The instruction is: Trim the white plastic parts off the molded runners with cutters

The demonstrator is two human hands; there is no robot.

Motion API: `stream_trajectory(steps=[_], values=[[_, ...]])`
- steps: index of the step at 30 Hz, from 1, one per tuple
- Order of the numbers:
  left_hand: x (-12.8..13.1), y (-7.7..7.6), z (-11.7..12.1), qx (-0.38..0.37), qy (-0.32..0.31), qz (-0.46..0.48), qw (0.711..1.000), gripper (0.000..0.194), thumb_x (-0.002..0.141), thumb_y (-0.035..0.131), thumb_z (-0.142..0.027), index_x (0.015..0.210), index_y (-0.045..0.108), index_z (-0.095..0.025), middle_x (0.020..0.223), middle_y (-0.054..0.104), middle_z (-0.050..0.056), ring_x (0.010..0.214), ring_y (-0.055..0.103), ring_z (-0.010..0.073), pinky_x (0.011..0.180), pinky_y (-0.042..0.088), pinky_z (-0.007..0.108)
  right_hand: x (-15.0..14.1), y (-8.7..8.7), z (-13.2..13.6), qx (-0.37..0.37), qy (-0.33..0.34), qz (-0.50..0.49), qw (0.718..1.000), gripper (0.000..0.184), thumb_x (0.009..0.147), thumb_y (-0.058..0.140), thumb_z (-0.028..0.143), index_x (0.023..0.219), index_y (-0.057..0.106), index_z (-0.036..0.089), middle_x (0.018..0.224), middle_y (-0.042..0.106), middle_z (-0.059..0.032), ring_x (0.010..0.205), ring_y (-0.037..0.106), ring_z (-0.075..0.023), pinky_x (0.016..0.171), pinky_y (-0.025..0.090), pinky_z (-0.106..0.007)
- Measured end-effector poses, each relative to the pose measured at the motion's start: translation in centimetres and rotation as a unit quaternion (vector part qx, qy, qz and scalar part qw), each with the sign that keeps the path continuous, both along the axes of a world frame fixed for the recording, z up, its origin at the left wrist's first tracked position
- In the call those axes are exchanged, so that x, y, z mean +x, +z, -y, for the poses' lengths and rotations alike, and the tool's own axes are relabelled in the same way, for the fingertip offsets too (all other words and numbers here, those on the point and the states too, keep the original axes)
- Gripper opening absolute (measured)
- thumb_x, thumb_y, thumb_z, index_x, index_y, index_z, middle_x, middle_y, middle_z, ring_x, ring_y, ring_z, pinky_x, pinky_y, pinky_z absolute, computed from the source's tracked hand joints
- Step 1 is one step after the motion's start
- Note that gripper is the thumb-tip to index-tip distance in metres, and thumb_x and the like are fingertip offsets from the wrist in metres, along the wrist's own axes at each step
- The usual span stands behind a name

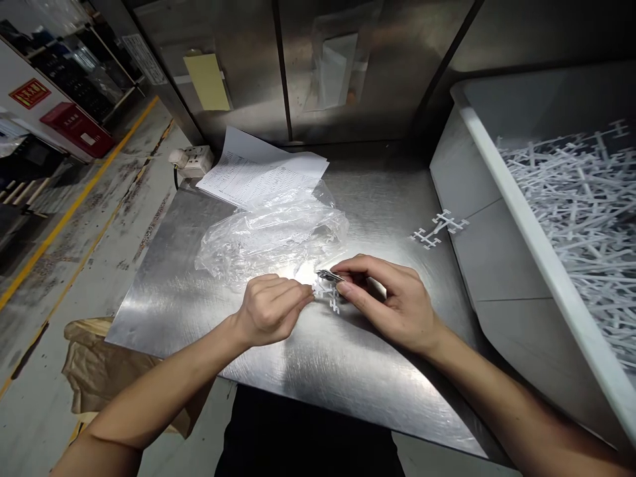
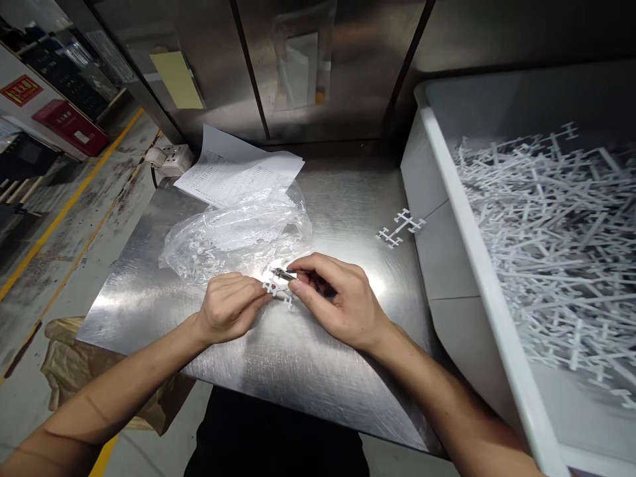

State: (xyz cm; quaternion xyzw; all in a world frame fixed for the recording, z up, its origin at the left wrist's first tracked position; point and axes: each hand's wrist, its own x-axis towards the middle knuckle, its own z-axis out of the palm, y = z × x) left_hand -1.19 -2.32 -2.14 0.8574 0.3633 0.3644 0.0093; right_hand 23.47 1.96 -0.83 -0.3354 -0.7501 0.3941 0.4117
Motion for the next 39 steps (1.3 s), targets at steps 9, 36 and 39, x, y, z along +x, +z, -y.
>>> stream_trajectory(steps=[9,36,39], values=[[-0.1,0.4,-0.1,-0.019,-0.006,-0.026,0.999,0.015,0.107,0.059,-0.011,0.098,0.068,-0.019,0.078,0.075,0.001,0.064,0.066,0.0145,0.06,0.047,0.03,0.1,0.0,-0.2,0.05,0.009,0.01,0.999,0.015,0.105,0.072,0.027,0.119,0.078,0.027,0.092,0.079,-0.0031,0.076,0.072,-0.0212,0.067,0.056,-0.036],[0.0,0.0,0.2,-0.064,0.026,-0.035,0.997,0.023,0.11,0.061,-0.018,0.088,0.068,-0.019,0.069,0.066,-0.001,0.06,0.059,0.0132,0.057,0.045,0.03,-1.3,-1.1,0.3,-0.189,-0.059,-0.009,0.98,0.019,0.101,0.073,0.04,0.096,0.079,0.022,0.075,0.071,-0.0011,0.069,0.062,-0.0185,0.062,0.046,-0.032],[0.0,0.1,0.2,-0.065,0.029,-0.037,0.997,0.024,0.11,0.061,-0.018,0.087,0.068,-0.019,0.071,0.068,0.0,0.062,0.06,0.0137,0.058,0.044,0.03,-1.1,-0.6,0.4,-0.159,-0.069,-0.009,0.985,0.017,0.101,0.074,0.039,0.101,0.08,0.023,0.081,0.075,-0.0025,0.071,0.065,-0.0194,0.061,0.047,-0.032]])
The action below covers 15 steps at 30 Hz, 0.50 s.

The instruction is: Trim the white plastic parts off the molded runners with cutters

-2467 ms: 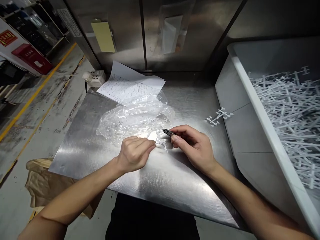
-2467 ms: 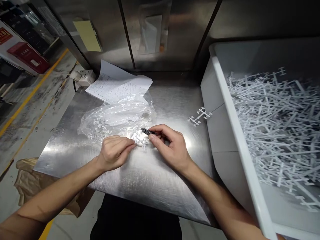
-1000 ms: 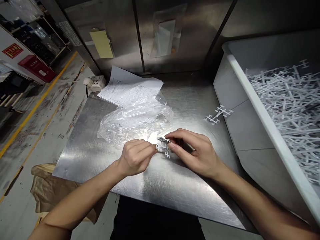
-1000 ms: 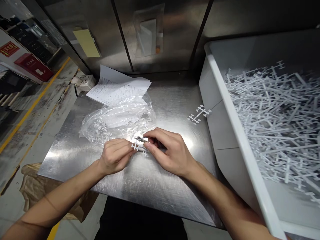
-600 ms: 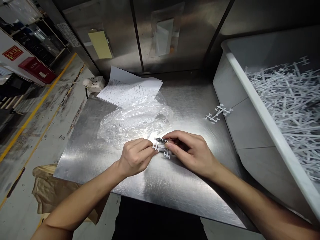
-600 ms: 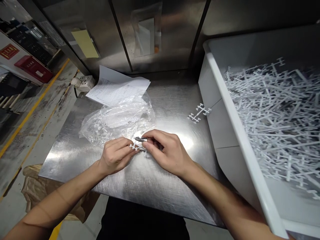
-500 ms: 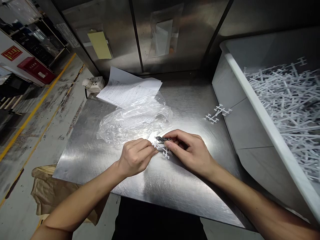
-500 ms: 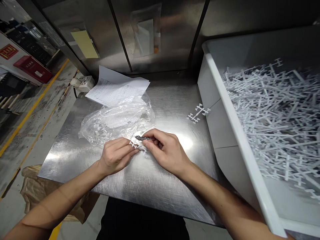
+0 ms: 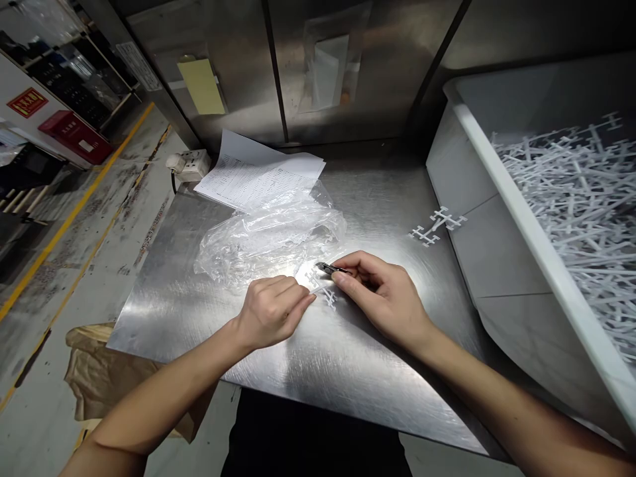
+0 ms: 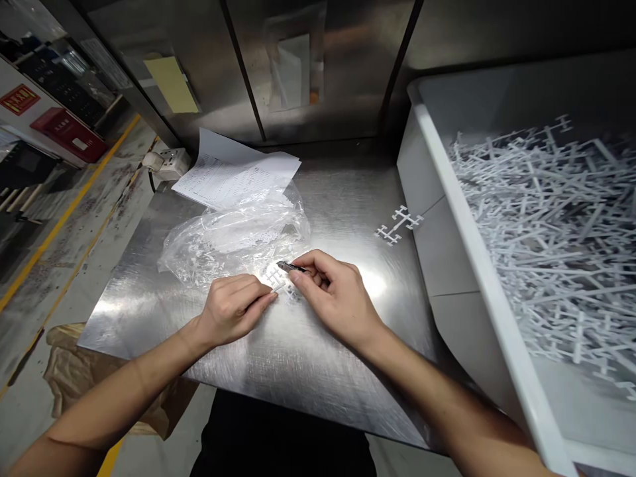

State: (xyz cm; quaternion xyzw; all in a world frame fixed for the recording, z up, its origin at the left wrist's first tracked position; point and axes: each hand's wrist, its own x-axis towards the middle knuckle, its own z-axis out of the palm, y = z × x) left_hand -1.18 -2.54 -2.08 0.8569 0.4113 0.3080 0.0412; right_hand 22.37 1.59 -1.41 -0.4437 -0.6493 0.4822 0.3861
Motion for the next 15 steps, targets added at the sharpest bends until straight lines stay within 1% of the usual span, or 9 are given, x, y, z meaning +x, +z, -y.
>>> stream_trajectory(steps=[3,7,11,15], values=[[0.0,0.0,0.0,0.004,0.003,-0.01,1.0,0.023,0.11,0.061,-0.019,0.087,0.068,-0.018,0.071,0.069,0.0,0.062,0.061,0.0141,0.058,0.044,0.031,0.1,0.6,0.3,0.025,0.007,0.008,1.0,0.013,0.101,0.075,0.036,0.103,0.08,0.024,0.082,0.075,-0.0026,0.07,0.066,-0.0194,0.059,0.047,-0.032],[0.1,-0.1,0.0,0.024,0.012,-0.014,1.0,0.023,0.109,0.062,-0.019,0.087,0.068,-0.019,0.07,0.069,-0.001,0.061,0.061,0.0139,0.058,0.044,0.03,0.2,1.0,0.9,0.045,0.03,0.022,0.998,0.011,0.101,0.076,0.033,0.106,0.079,0.024,0.076,0.07,-0.0003,0.064,0.062,-0.0168,0.057,0.045,-0.03],[0.2,-0.1,0.0,0.035,0.015,-0.023,0.999,0.023,0.108,0.064,-0.017,0.085,0.067,-0.018,0.069,0.068,0.0,0.061,0.061,0.0141,0.058,0.043,0.03,0.1,0.9,1.2,0.043,0.051,0.033,0.997,0.013,0.103,0.074,0.033,0.108,0.079,0.022,0.074,0.066,0.0014,0.062,0.056,-0.0144,0.055,0.043,-0.029],[0.2,0.0,0.0,0.037,0.011,-0.03,0.999,0.024,0.108,0.063,-0.017,0.085,0.067,-0.018,0.071,0.07,0.0,0.062,0.062,0.0142,0.059,0.044,0.03,0.1,0.9,1.1,0.041,0.061,0.038,0.997,0.014,0.103,0.073,0.033,0.109,0.078,0.022,0.073,0.064,0.0021,0.062,0.054,-0.0134,0.055,0.041,-0.029]])
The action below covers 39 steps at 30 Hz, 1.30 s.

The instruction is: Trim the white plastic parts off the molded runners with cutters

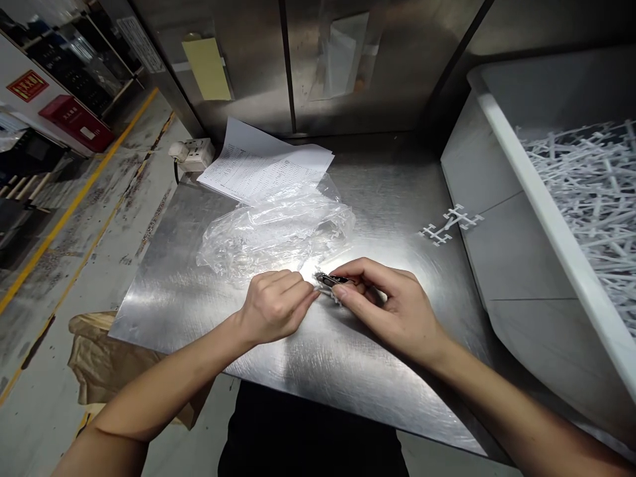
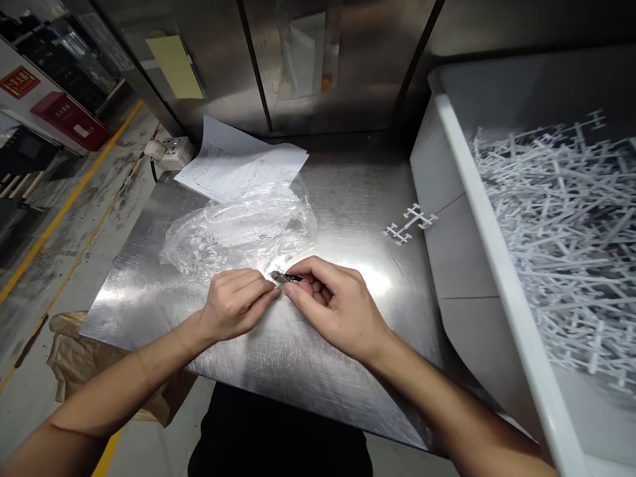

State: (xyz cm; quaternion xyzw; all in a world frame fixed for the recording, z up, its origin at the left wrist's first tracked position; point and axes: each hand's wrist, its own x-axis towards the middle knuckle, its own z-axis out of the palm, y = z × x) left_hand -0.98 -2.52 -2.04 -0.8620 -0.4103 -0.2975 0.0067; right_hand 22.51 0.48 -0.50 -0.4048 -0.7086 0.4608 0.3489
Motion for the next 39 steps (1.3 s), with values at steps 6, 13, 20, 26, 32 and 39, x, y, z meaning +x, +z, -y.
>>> stream_trajectory(steps=[6,13,20,26,32,39], values=[[-0.01,-0.03,-0.03,-0.001,-0.001,0.0,1.0,0.025,0.108,0.061,-0.016,0.084,0.067,-0.018,0.07,0.069,0.0,0.061,0.061,0.0141,0.058,0.044,0.03,0.29,0.38,-0.19,0.023,0.021,-0.003,1.0,0.012,0.104,0.073,0.032,0.11,0.077,0.023,0.073,0.062,0.0034,0.061,0.054,-0.0127,0.055,0.043,-0.028],[-0.03,-0.07,0.0,0.003,-0.006,0.003,1.0,0.025,0.107,0.063,-0.015,0.083,0.067,-0.017,0.07,0.068,0.001,0.061,0.06,0.015,0.058,0.045,0.031,0.45,0.47,-0.35,0.04,0.03,0.0,0.999,0.01,0.105,0.073,0.03,0.112,0.077,0.024,0.073,0.064,0.0037,0.062,0.055,-0.0122,0.056,0.044,-0.027],[-0.13,-0.12,-0.02,-0.008,-0.004,0.004,1.0,0.025,0.108,0.062,-0.016,0.084,0.067,-0.018,0.07,0.067,0.0,0.062,0.06,0.0145,0.059,0.045,0.03,0.54,0.65,-0.4,0.046,0.037,0.0,0.998,0.009,0.105,0.073,0.028,0.112,0.077,0.024,0.074,0.065,0.0037,0.061,0.056,-0.0117,0.055,0.044,-0.027],[-0.15,-0.16,-0.05,-0.007,-0.007,0.015,1.0,0.023,0.107,0.063,-0.015,0.085,0.068,-0.017,0.071,0.068,0.001,0.062,0.061,0.0142,0.058,0.045,0.03,0.7,0.52,-0.45,0.047,0.046,-0.002,0.998,0.01,0.106,0.072,0.029,0.114,0.077,0.025,0.077,0.068,0.0025,0.064,0.059,-0.0129,0.055,0.046,-0.026],[-0.14,-0.16,-0.04,-0.002,-0.007,0.004,1.0,0.026,0.109,0.06,-0.017,0.084,0.066,-0.018,0.07,0.067,0.0,0.062,0.06,0.0137,0.058,0.045,0.03,0.73,0.52,-0.42,0.046,0.052,-0.006,0.998,0.01,0.105,0.073,0.027,0.114,0.077,0.025,0.076,0.067,0.0033,0.064,0.059,-0.0125,0.055,0.046,-0.026],[-0.08,-0.24,-0.02,0.021,-0.014,-0.009,1.0,0.026,0.109,0.062,-0.017,0.083,0.065,-0.018,0.071,0.066,0.0,0.061,0.059,0.0134,0.056,0.042,0.03,0.6,0.54,-0.42,0.043,0.051,-0.001,0.998,0.01,0.105,0.073,0.029,0.113,0.077,0.024,0.076,0.066,0.0031,0.064,0.058,-0.0124,0.056,0.045,-0.027]])
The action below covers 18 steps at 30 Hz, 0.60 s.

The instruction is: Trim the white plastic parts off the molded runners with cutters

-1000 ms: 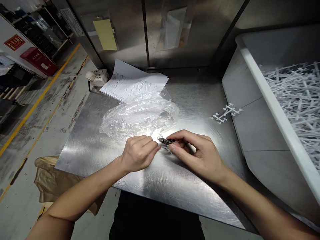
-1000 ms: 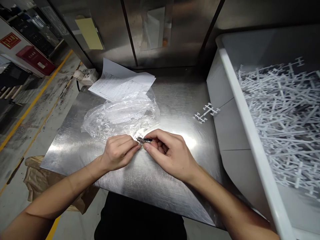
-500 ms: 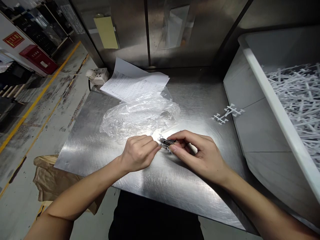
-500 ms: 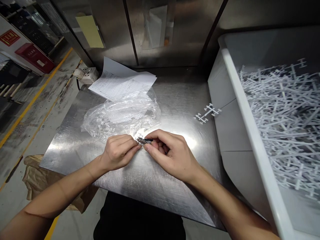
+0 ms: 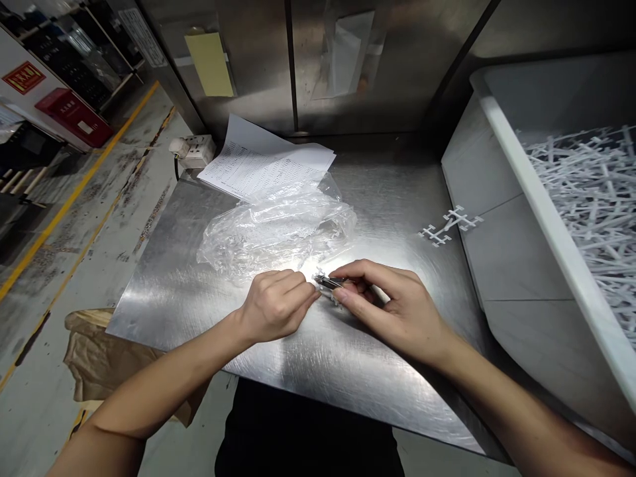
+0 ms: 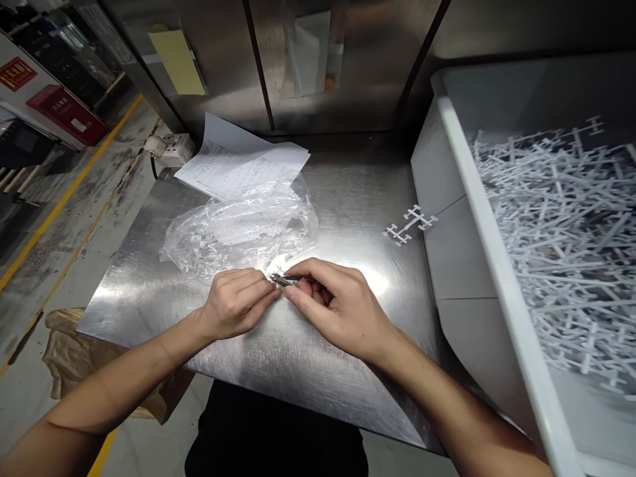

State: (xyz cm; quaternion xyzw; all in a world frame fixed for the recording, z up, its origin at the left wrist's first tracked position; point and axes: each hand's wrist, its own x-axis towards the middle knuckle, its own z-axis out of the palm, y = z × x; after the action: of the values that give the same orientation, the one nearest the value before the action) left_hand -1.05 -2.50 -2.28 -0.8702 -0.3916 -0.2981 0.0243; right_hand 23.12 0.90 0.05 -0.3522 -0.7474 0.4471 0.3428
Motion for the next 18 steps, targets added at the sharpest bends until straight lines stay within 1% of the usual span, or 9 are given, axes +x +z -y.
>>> stream_trajectory(steps=[4,10,15,18], values=[[0.1,0.1,0.1,0.001,0.003,-0.011,1.0,0.029,0.108,0.063,-0.017,0.079,0.063,-0.018,0.068,0.063,-0.001,0.06,0.057,0.0137,0.055,0.041,0.032,-0.4,-0.3,0.2,-0.035,-0.021,0.006,0.999,0.013,0.105,0.074,0.034,0.111,0.079,0.024,0.076,0.068,0.0017,0.064,0.058,-0.0141,0.057,0.044,-0.029],[0.2,0.1,0.1,0.001,0.003,-0.019,1.0,0.023,0.108,0.063,-0.017,0.085,0.065,-0.019,0.072,0.067,0.0,0.064,0.061,0.0148,0.058,0.044,0.032,-1.1,-0.5,0.2,-0.12,-0.082,-0.026,0.989,0.019,0.101,0.076,0.039,0.1,0.079,0.02,0.074,0.065,-0.0003,0.067,0.057,-0.0168,0.062,0.044,-0.032],[0.4,0.3,0.1,0.038,-0.002,-0.043,0.998,0.026,0.108,0.064,-0.017,0.081,0.063,-0.019,0.067,0.061,-0.001,0.059,0.053,0.0145,0.055,0.039,0.033,-1.1,-0.5,-0.5,-0.172,-0.082,-0.053,0.98,0.024,0.098,0.077,0.043,0.096,0.079,0.019,0.072,0.064,0.0002,0.067,0.055,-0.0159,0.06,0.04,-0.031],[0.4,0.1,0.1,0.036,-0.002,-0.035,0.999,0.023,0.107,0.065,-0.015,0.084,0.064,-0.019,0.069,0.063,-0.001,0.061,0.055,0.0144,0.056,0.04,0.032,-0.8,-0.4,-1.0,-0.186,-0.079,-0.067,0.977,0.027,0.096,0.079,0.045,0.094,0.078,0.019,0.071,0.062,0.0014,0.065,0.053,-0.0149,0.06,0.039,-0.03]])
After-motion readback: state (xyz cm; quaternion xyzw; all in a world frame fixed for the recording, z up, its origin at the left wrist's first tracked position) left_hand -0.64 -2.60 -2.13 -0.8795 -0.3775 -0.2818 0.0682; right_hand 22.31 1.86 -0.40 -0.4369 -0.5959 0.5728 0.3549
